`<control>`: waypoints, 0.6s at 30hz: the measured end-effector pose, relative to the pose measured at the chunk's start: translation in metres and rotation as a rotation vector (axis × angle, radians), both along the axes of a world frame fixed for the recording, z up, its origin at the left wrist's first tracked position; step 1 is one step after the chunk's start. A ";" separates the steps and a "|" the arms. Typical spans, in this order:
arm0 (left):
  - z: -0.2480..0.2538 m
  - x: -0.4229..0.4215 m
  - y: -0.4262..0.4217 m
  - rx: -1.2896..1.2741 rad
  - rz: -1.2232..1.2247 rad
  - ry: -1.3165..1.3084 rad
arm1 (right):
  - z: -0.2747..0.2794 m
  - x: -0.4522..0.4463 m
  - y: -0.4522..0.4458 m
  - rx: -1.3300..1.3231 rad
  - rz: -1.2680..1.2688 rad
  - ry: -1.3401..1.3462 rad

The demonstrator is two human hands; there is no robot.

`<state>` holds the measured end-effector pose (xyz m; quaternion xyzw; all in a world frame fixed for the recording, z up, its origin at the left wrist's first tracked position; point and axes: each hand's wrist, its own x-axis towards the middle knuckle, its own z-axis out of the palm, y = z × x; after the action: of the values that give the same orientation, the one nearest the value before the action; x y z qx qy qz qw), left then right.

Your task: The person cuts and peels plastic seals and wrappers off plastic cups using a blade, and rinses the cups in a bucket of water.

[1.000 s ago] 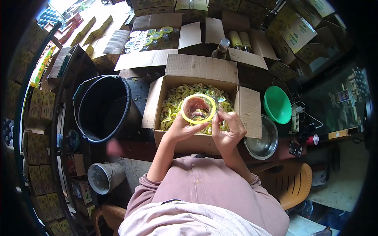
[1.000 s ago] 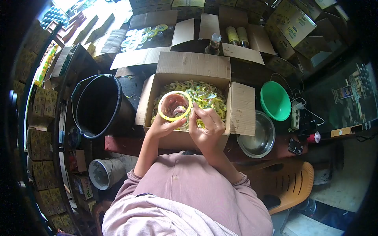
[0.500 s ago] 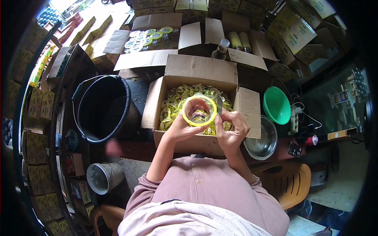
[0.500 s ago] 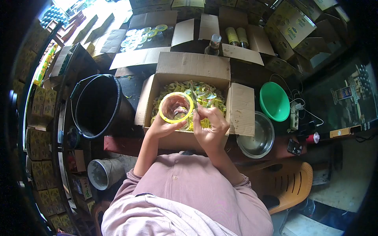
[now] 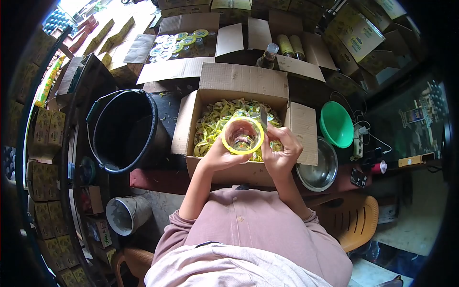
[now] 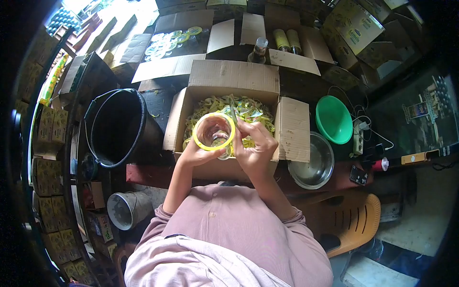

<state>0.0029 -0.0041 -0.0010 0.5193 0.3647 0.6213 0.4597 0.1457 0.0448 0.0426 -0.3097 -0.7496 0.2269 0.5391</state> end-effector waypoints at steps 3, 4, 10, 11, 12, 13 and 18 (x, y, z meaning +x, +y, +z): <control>-0.001 -0.001 0.001 -0.013 -0.017 -0.101 | 0.000 0.000 -0.005 -0.048 -0.050 0.054; -0.001 0.000 0.001 -0.023 -0.025 -0.133 | -0.001 0.000 -0.007 -0.052 -0.048 0.055; 0.001 0.000 0.000 -0.026 -0.062 -0.166 | 0.001 0.001 -0.017 0.002 -0.052 -0.010; 0.002 0.000 -0.001 -0.027 -0.063 -0.181 | 0.001 0.001 -0.017 0.017 -0.055 -0.012; 0.004 -0.001 -0.002 -0.030 -0.054 -0.144 | 0.001 0.000 -0.016 0.032 -0.059 -0.014; 0.006 -0.001 -0.002 -0.033 -0.044 -0.106 | 0.001 0.000 -0.016 0.060 -0.075 -0.031; -0.002 -0.003 0.002 0.022 -0.108 0.009 | 0.002 0.002 -0.004 0.071 -0.016 -0.059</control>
<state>0.0001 -0.0022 -0.0031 0.5461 0.3315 0.5970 0.4852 0.1472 0.0410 0.0441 -0.3029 -0.7704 0.1865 0.5291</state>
